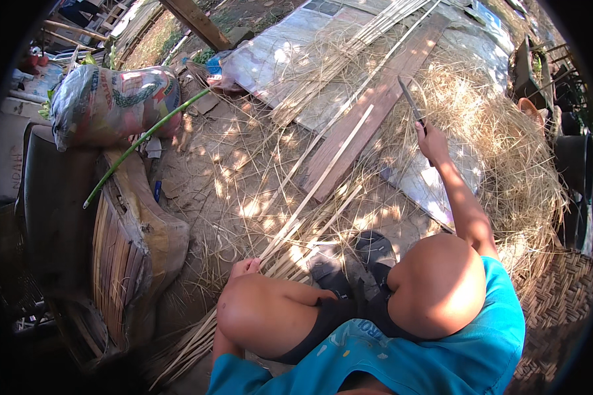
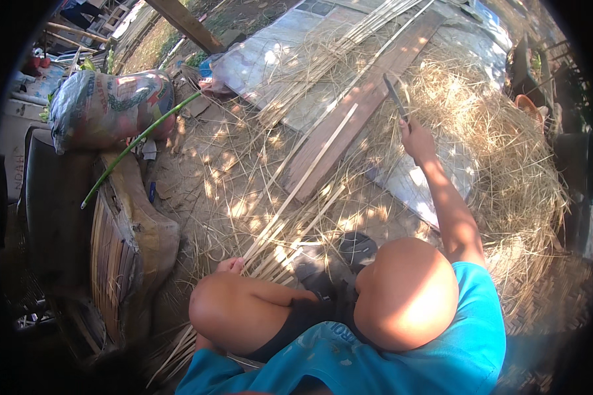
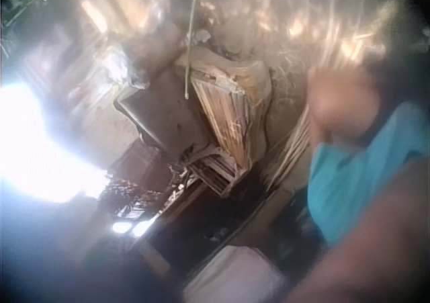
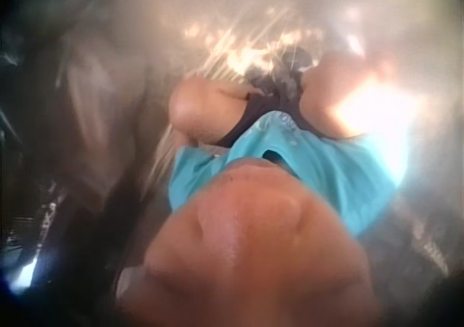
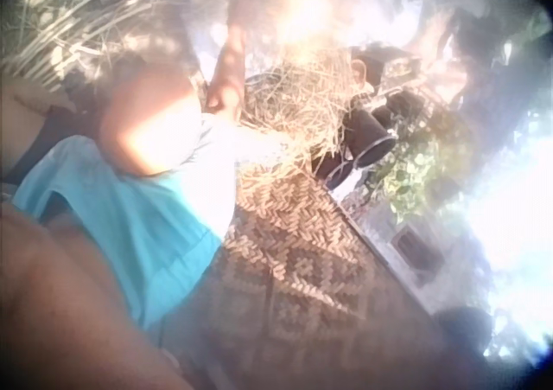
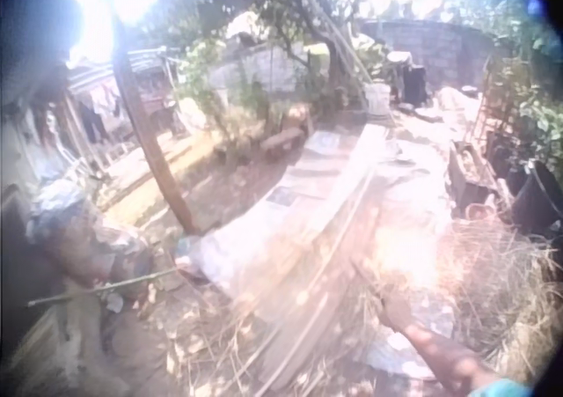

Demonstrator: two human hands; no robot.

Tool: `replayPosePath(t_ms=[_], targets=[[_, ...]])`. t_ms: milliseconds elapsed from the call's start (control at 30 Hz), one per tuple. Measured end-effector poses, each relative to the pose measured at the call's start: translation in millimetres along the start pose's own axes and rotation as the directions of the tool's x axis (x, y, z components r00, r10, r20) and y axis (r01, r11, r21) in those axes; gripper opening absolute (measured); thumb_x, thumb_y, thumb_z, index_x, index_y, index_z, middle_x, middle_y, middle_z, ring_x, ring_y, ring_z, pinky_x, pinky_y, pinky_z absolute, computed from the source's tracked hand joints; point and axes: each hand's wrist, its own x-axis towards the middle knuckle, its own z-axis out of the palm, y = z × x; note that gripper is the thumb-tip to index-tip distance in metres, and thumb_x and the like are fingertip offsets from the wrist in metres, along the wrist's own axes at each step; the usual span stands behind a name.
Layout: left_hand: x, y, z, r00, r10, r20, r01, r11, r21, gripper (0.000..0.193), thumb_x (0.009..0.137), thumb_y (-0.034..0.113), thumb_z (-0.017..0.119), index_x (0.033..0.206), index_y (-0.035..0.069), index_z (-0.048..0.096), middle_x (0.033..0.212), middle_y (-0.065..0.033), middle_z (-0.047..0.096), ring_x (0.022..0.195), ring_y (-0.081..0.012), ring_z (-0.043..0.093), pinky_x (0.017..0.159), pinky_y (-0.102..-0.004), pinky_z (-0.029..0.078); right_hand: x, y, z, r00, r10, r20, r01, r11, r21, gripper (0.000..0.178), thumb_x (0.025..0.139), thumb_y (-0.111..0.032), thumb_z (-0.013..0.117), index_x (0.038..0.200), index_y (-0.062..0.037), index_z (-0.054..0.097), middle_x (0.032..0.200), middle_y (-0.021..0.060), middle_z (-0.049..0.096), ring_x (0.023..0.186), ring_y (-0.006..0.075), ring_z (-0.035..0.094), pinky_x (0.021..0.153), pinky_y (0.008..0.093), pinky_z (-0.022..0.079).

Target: The person sits on the ground and uses a knife to split long bamboo stalks into thin strips. They repeatedly scrape the strips against a wooden board to smooth them, then gather the finished strips into a bundle and tie them together.

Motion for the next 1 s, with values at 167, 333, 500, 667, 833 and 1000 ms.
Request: replayPosePath(t_ms=[167, 333, 500, 667, 833, 1000], targets=[[69, -13, 42, 0.969, 0.247, 0.019, -0.248, 0.969, 0.025, 0.036, 0.104, 0.035, 0.051, 0.095, 0.002, 0.063, 0.068, -0.0104, 0.062, 0.061, -0.0217, 0.057, 0.061, -0.0378, 0.047, -73, -45, 32, 0.946, -0.278, 0.163, 0.272, 0.96, 0.061, 0.047, 0.103, -0.044, 0.052, 0.136, -0.011, 0.058, 0.088, 0.024, 0.07, 0.081, 0.0458, 0.068, 0.076, 0.0526, 0.053], [91, 77, 83, 0.792, 0.593, -0.147, -0.471, 0.746, 0.47, 0.03, 0.104, 0.033, 0.046, 0.114, 0.006, 0.055, 0.077, -0.0236, 0.067, 0.076, -0.0436, 0.068, 0.07, -0.0539, 0.052, -180, -141, 51, 0.465, -0.483, 0.742, 0.576, 0.801, 0.161, 0.052, 0.103, -0.05, 0.049, 0.145, -0.0207, 0.047, 0.106, 0.0238, 0.068, 0.099, 0.042, 0.067, 0.088, 0.0535, 0.054], [75, 58, 73, 0.9, 0.435, 0.017, -0.403, 0.818, 0.412, 0.032, 0.105, 0.034, 0.045, 0.109, 0.005, 0.057, 0.082, -0.0272, 0.067, 0.081, -0.0474, 0.067, 0.077, -0.0542, 0.053, -19, -4, 6, 0.993, -0.117, 0.022, 0.117, 0.993, -0.005, 0.037, 0.105, -0.039, 0.048, 0.116, -0.0064, 0.061, 0.077, 0.0212, 0.069, 0.072, 0.0435, 0.068, 0.064, 0.0536, 0.053], [91, 79, 72, 0.919, 0.391, 0.05, -0.386, 0.87, 0.308, 0.04, 0.107, 0.036, 0.04, 0.108, 0.002, 0.061, 0.104, -0.0234, 0.067, 0.101, -0.0432, 0.062, 0.091, -0.0499, 0.048, -58, -54, 16, 0.966, -0.208, 0.152, 0.201, 0.978, 0.058, 0.037, 0.105, -0.039, 0.048, 0.12, -0.0069, 0.059, 0.078, 0.0215, 0.068, 0.076, 0.0439, 0.068, 0.073, 0.0558, 0.052], [100, 71, 80, 0.938, 0.344, -0.037, -0.32, 0.903, 0.285, 0.039, 0.108, 0.031, 0.038, 0.126, 0.006, 0.061, 0.124, -0.0249, 0.064, 0.116, -0.0429, 0.059, 0.101, -0.0474, 0.045, -154, -111, 57, 0.72, -0.448, 0.53, 0.447, 0.883, 0.14, 0.048, 0.103, -0.047, 0.05, 0.142, -0.0176, 0.05, 0.082, 0.025, 0.069, 0.084, 0.0422, 0.07, 0.078, 0.0533, 0.056], [88, 40, 67, 0.84, 0.539, -0.064, -0.457, 0.766, 0.453, 0.037, 0.105, 0.031, 0.044, 0.117, 0.002, 0.063, 0.112, -0.0266, 0.066, 0.107, -0.0431, 0.062, 0.094, -0.0478, 0.048, -108, -95, 61, 0.869, -0.379, 0.319, 0.369, 0.925, 0.095, 0.045, 0.104, -0.043, 0.05, 0.14, -0.0172, 0.053, 0.089, 0.0224, 0.068, 0.082, 0.0432, 0.069, 0.077, 0.0559, 0.055]])
